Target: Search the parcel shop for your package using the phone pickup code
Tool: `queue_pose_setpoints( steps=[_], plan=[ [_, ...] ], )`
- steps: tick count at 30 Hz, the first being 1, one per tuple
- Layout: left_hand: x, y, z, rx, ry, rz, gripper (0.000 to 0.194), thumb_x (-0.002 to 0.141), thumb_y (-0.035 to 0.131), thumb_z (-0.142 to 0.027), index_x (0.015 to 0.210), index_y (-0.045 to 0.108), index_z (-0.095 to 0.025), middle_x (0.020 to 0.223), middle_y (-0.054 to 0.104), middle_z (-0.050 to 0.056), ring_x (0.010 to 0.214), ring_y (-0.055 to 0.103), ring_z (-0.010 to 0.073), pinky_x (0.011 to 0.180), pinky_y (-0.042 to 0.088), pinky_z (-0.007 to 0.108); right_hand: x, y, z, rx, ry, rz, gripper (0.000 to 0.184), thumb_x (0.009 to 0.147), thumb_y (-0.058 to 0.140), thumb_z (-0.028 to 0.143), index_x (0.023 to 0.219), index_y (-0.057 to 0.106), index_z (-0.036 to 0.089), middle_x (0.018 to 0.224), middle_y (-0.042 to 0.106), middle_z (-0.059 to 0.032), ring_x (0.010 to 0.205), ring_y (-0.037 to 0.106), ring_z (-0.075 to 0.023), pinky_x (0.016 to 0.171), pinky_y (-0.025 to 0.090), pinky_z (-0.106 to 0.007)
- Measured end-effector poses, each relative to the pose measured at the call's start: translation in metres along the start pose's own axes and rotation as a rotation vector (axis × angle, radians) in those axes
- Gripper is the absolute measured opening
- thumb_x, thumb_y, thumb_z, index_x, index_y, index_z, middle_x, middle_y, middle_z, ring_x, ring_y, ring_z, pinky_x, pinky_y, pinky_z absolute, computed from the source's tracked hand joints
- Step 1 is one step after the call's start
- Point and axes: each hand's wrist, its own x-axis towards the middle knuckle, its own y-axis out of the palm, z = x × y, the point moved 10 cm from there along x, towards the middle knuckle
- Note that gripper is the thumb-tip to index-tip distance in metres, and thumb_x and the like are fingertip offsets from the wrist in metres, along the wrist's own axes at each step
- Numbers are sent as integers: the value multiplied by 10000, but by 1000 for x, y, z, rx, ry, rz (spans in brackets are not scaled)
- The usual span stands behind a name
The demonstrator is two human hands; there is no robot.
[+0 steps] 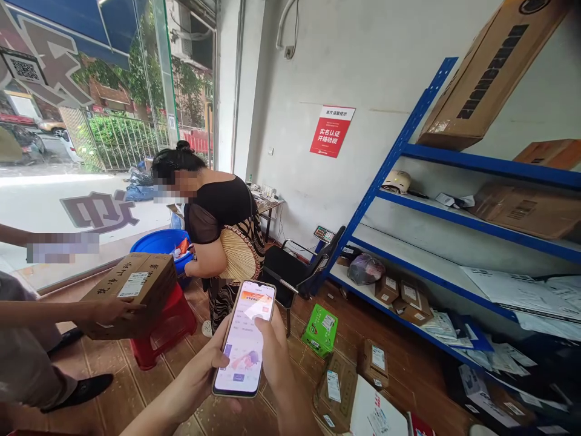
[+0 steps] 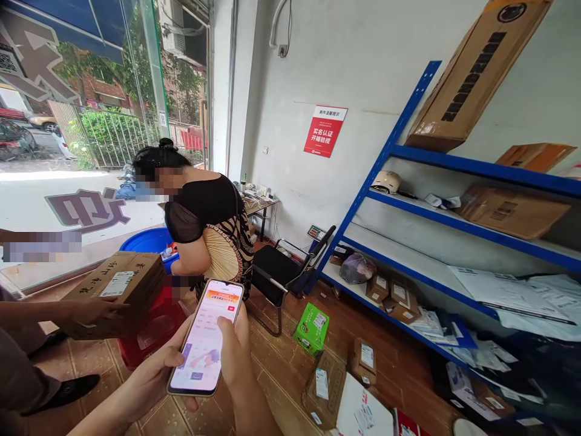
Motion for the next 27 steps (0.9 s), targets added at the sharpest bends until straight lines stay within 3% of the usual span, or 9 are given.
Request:
queue_pose_setpoints(
  steps=[4, 7, 13, 16, 18, 24, 27],
  plan=[
    [2, -4, 2, -6, 19, 1, 828, 698, 478, -209, 1470, 188, -287, 1287, 546, 103, 739, 643, 234, 474, 564, 321, -3, 2, 3, 32, -56, 41, 356, 764, 539, 433, 1043, 606, 222, 1010, 717, -42, 905, 650, -241, 775, 511, -349],
    [5, -9, 2, -20, 51, -11, 852, 704, 487, -226, 1482, 148, -300, 1359, 492, 107, 704, 620, 216, 479, 566, 354, -10, -8, 8, -129, -139, -19, 364, 839, 499, 467, 1092, 597, 224, 1075, 692, -61, 978, 623, -245, 829, 493, -361],
    [3, -11, -5, -48, 84, -50, 870, 710, 497, -236, 1496, 124, -272, 1430, 426, 125, 763, 609, 234, 467, 562, 354, -32, -21, 23, -477, -499, -75, 404, 941, 393, 390, 1308, 451, 230, 1240, 574, -111, 1085, 560, -243, 877, 469, -392],
    [0, -7, -9, -53, 83, -69, 880, 716, 487, -234, 1503, 95, -270, 1452, 404, 123, 766, 612, 230, 472, 563, 353, -49, -15, 36, -721, -754, -60, 443, 947, 359, 363, 1365, 405, 226, 1334, 461, -134, 1177, 488, -270, 917, 451, -441],
    [-1, -6, -10, -54, 81, -72, 883, 710, 488, -235, 1503, 100, -256, 1461, 390, 130, 767, 617, 230, 476, 563, 349, -56, -7, 41, -862, -845, -18, 453, 948, 334, 379, 1364, 419, 220, 1374, 392, -135, 1229, 429, -285, 951, 427, -468],
    [0, -9, -8, -43, 73, -85, 881, 707, 478, -224, 1498, 91, -268, 1493, 337, 125, 798, 630, 240, 471, 571, 333, -63, 2, 51, -1039, -923, -9, 470, 950, 286, 392, 1369, 434, 237, 1439, 294, -123, 1261, 351, -317, 947, 401, -516],
    [-1, -8, -7, -45, 77, -76, 878, 705, 476, -225, 1497, 100, -269, 1489, 345, 127, 799, 634, 243, 471, 575, 334, -60, 4, 50, -1095, -887, -1, 489, 955, 263, 403, 1397, 404, 246, 1463, 269, -117, 1276, 317, -322, 952, 389, -529]
  ],
)
